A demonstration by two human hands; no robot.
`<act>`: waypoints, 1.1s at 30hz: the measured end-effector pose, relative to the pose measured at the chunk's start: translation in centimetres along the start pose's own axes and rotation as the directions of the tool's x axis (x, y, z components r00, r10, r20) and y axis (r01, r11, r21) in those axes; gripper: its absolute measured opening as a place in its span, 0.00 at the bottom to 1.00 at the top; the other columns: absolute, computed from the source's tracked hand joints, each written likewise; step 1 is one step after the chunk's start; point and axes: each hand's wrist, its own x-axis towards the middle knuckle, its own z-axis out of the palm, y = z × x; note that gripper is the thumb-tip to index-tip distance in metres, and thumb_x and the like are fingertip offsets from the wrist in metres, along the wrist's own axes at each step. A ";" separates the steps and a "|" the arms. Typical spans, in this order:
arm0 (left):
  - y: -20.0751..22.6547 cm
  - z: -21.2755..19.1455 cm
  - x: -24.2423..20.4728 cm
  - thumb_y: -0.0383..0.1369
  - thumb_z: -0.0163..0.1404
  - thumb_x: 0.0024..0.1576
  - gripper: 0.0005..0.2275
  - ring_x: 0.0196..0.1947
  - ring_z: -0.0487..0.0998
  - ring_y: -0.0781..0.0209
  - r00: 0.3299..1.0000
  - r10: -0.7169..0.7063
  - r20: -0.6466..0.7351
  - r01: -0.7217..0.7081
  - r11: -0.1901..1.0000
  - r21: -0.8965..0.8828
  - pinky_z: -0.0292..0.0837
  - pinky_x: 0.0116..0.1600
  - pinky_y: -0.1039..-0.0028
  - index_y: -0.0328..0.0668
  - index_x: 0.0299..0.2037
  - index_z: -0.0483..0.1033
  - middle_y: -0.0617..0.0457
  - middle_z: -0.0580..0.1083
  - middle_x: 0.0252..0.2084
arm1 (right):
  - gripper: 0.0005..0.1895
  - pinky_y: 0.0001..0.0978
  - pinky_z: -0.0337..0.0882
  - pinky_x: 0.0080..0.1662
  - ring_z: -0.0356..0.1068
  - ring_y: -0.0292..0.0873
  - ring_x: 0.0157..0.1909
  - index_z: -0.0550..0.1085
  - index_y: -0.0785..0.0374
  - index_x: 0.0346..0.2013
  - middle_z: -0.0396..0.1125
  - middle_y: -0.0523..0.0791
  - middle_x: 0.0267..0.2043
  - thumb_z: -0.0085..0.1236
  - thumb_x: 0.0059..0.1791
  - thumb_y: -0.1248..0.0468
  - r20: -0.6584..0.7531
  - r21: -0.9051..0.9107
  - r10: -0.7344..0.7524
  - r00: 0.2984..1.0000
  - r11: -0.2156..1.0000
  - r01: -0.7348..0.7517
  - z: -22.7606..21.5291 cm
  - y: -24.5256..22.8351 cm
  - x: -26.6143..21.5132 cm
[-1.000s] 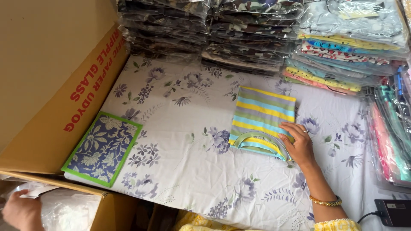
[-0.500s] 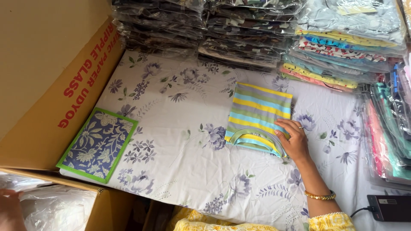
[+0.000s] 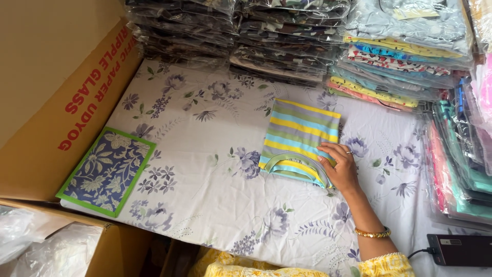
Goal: Folding a striped shirt and placing it into a plastic bag.
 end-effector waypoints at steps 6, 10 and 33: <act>1.3 5.1 0.4 0.26 0.55 0.56 0.03 0.58 0.69 0.46 0.984 0.177 0.009 -0.176 0.980 -0.090 0.54 0.64 0.52 0.39 0.36 0.74 0.44 0.75 0.53 | 0.14 0.41 0.67 0.60 0.68 0.49 0.58 0.80 0.60 0.47 0.73 0.45 0.54 0.64 0.48 0.63 0.002 -0.001 0.000 1.000 1.000 0.000 0.1 0.4 0.0; 17.4 12.9 0.0 0.27 0.56 0.55 0.03 0.63 0.67 0.45 0.960 0.279 0.021 -0.273 0.950 -0.149 0.49 0.69 0.50 0.41 0.34 0.74 0.46 0.75 0.55 | 0.13 0.41 0.67 0.60 0.68 0.48 0.58 0.80 0.60 0.47 0.73 0.44 0.54 0.63 0.47 0.64 -0.005 0.008 0.003 1.000 1.000 -0.002 -0.1 -0.1 0.2; 55.6 35.1 -1.4 0.25 0.57 0.56 0.06 0.58 0.75 0.50 0.607 0.794 -0.021 -0.649 0.480 -0.590 0.61 0.72 0.51 0.40 0.38 0.72 0.48 0.75 0.52 | 0.28 0.52 0.60 0.67 0.61 0.57 0.68 0.68 0.64 0.60 0.62 0.53 0.66 0.65 0.47 0.66 -0.250 -0.088 -0.244 0.937 0.969 0.229 -0.8 -4.1 0.3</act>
